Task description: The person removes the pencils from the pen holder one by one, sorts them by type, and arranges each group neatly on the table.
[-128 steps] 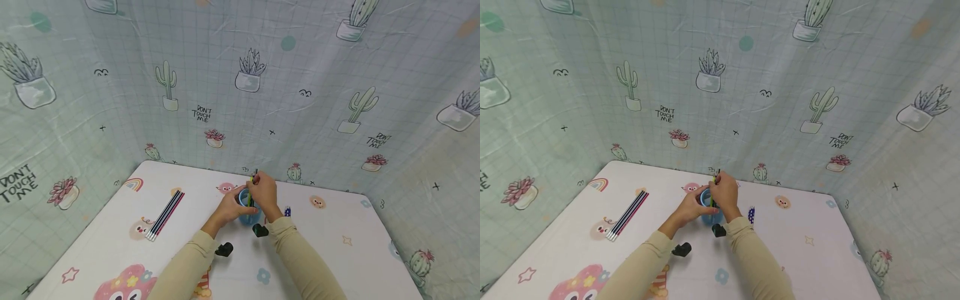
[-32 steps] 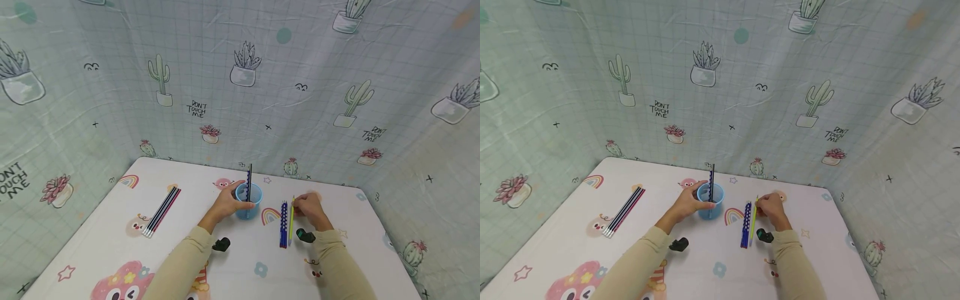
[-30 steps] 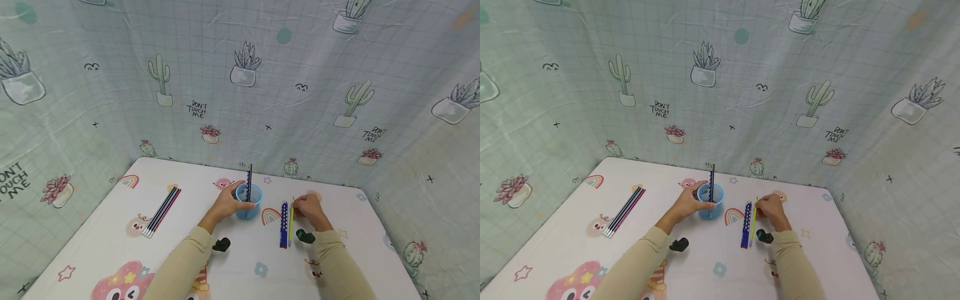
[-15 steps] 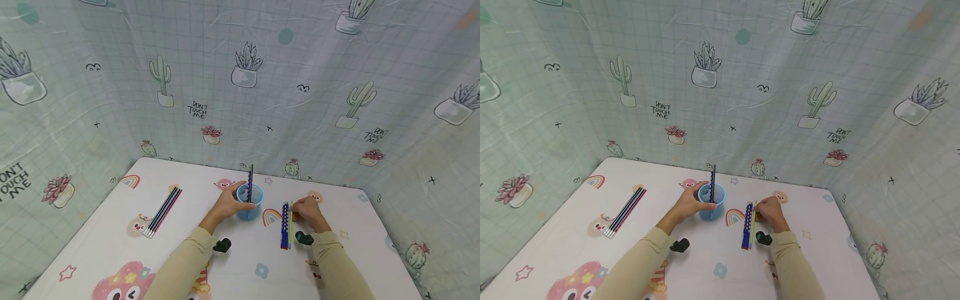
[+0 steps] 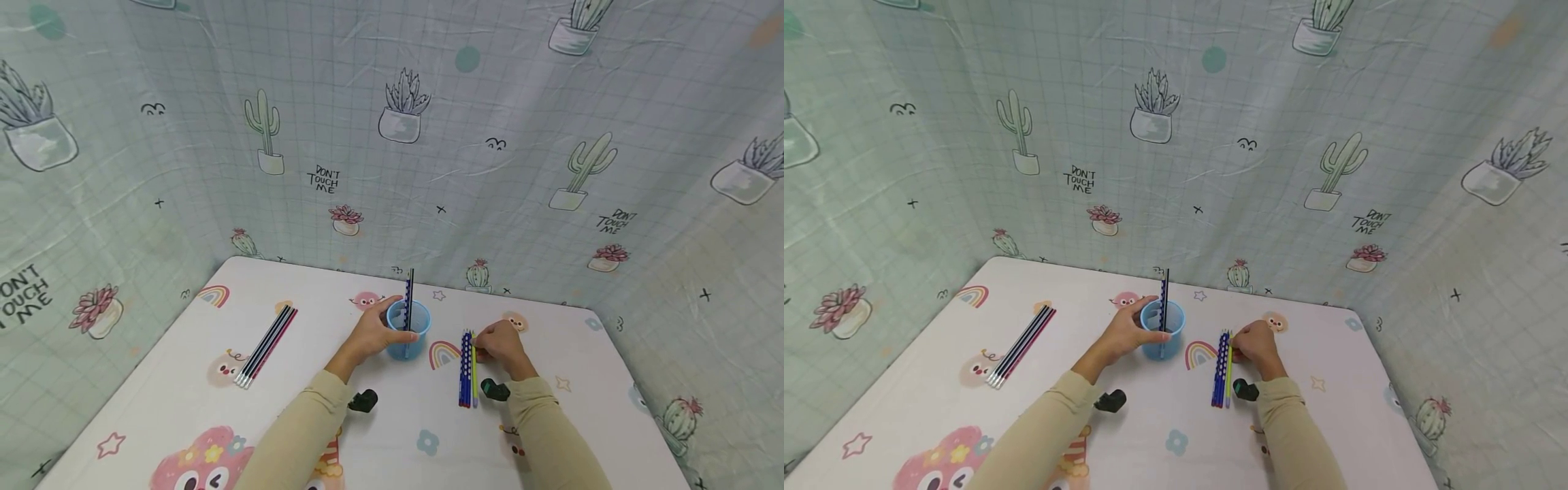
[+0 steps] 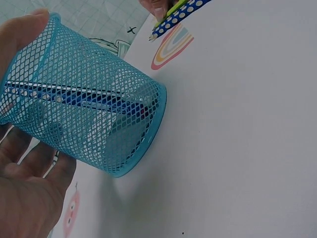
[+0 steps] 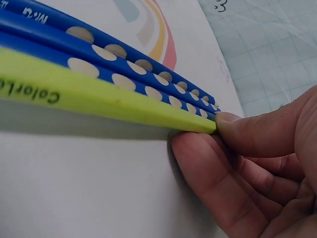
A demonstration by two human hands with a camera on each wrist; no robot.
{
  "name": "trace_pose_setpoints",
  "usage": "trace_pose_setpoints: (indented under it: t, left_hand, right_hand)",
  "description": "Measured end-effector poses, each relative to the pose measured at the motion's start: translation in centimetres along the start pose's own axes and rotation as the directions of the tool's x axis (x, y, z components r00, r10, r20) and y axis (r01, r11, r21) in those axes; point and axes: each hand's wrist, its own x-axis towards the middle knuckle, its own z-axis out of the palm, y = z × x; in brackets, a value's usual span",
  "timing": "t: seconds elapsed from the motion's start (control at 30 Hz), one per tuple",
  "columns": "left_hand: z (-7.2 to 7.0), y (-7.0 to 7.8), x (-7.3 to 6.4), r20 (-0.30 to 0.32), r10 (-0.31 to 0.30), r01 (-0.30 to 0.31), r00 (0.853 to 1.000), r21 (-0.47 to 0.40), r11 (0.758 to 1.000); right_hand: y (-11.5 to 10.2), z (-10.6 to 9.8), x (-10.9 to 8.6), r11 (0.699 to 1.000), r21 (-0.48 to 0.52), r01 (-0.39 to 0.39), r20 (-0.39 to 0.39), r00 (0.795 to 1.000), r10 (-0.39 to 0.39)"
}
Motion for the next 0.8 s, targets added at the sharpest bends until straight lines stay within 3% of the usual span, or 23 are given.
trace_pose_setpoints:
  t: [0.4,0.63,0.8]
  left_hand:
    - [0.11,-0.19,-0.18,0.004,0.012,-0.012,1.0,-0.01,1.0]
    - [-0.01,-0.58,0.18,0.011,0.013,-0.013,1.0,0.008,1.0]
    - [-0.07,-0.54,0.19,0.015,0.011,-0.011,1.0,0.0,1.0]
  right_hand:
    - [0.01,0.18,-0.31,1.0,0.009,0.001,-0.02,1.0,-0.001]
    - [0.0,-0.13,-0.51,0.995,-0.039,0.089,-0.046,0.995,-0.091]
    - [-0.41,-0.28,-0.72,0.994,-0.045,0.096,-0.06,0.993,-0.099]
